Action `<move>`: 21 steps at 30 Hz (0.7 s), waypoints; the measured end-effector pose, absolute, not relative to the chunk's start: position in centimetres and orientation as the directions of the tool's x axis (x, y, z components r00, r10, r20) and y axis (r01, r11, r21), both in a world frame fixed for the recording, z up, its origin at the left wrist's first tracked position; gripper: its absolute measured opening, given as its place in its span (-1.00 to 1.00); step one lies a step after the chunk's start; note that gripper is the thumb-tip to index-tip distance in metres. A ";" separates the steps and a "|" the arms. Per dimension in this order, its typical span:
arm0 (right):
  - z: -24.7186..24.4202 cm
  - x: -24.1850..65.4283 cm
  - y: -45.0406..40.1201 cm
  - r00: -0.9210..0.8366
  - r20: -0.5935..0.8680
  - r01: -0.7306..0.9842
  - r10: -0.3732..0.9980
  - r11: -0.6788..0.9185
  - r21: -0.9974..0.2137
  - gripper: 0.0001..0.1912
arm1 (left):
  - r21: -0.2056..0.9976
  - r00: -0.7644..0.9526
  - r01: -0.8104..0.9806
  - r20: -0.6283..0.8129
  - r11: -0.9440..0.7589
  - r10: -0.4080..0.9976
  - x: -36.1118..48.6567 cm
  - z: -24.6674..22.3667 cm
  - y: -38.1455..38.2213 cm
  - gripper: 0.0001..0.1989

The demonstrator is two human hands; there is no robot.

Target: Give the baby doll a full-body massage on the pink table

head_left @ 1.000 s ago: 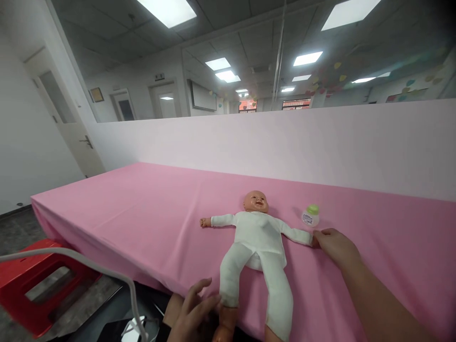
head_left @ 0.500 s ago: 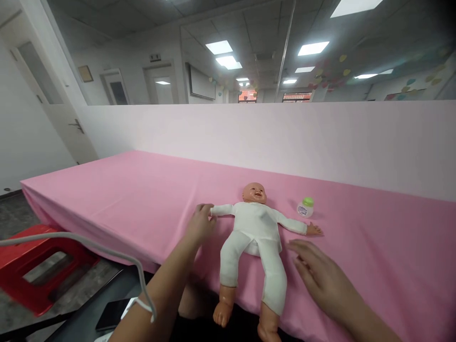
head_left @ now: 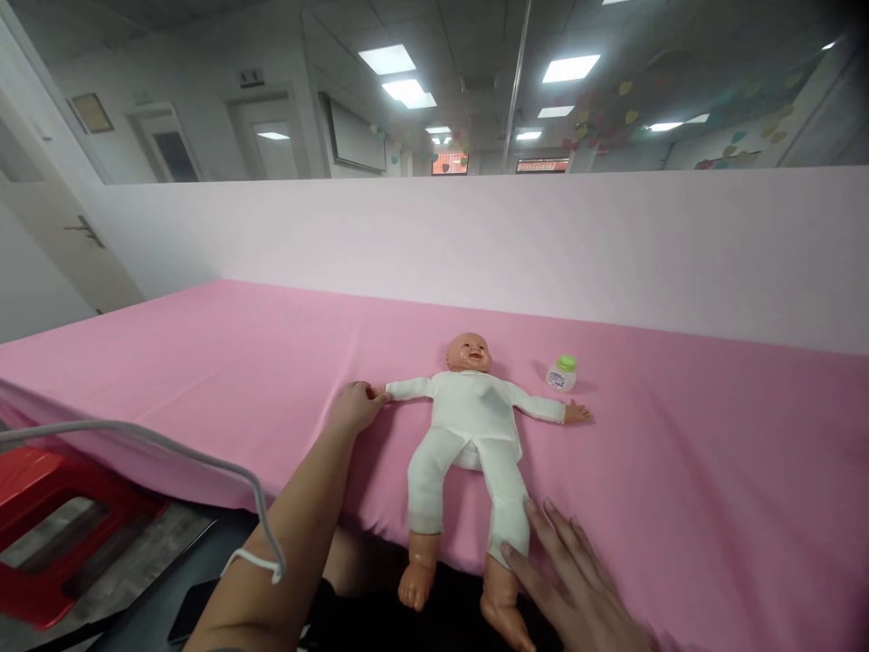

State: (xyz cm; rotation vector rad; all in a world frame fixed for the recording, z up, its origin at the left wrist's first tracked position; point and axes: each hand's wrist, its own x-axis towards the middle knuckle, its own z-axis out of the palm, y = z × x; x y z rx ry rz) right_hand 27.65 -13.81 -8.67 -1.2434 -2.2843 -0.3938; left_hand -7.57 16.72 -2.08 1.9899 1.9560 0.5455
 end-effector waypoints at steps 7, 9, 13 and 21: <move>-9.2 24.6 -14.3 -0.385 0.583 0.885 0.715 0.465 0.015 0.00 | 0.462 -0.033 0.887 0.069 -0.002 0.997 -7.6 -2.2 16.8 -0.59; -9.1 24.3 -14.4 -0.374 0.610 0.877 0.698 0.480 -0.012 -0.09 | 0.465 -0.029 0.885 0.080 -0.011 0.996 -7.5 -2.2 16.7 -0.60; -8.8 24.2 -14.8 -0.324 0.688 0.853 0.649 0.515 -0.084 -0.36 | 0.495 -0.061 0.869 0.096 0.005 0.993 -7.4 -2.0 16.3 -0.63; -8.5 24.5 -16.3 -0.039 0.679 0.794 0.733 0.436 -0.425 -0.42 | 0.760 -0.148 0.649 0.163 -0.028 0.976 -6.6 -2.2 16.1 -0.66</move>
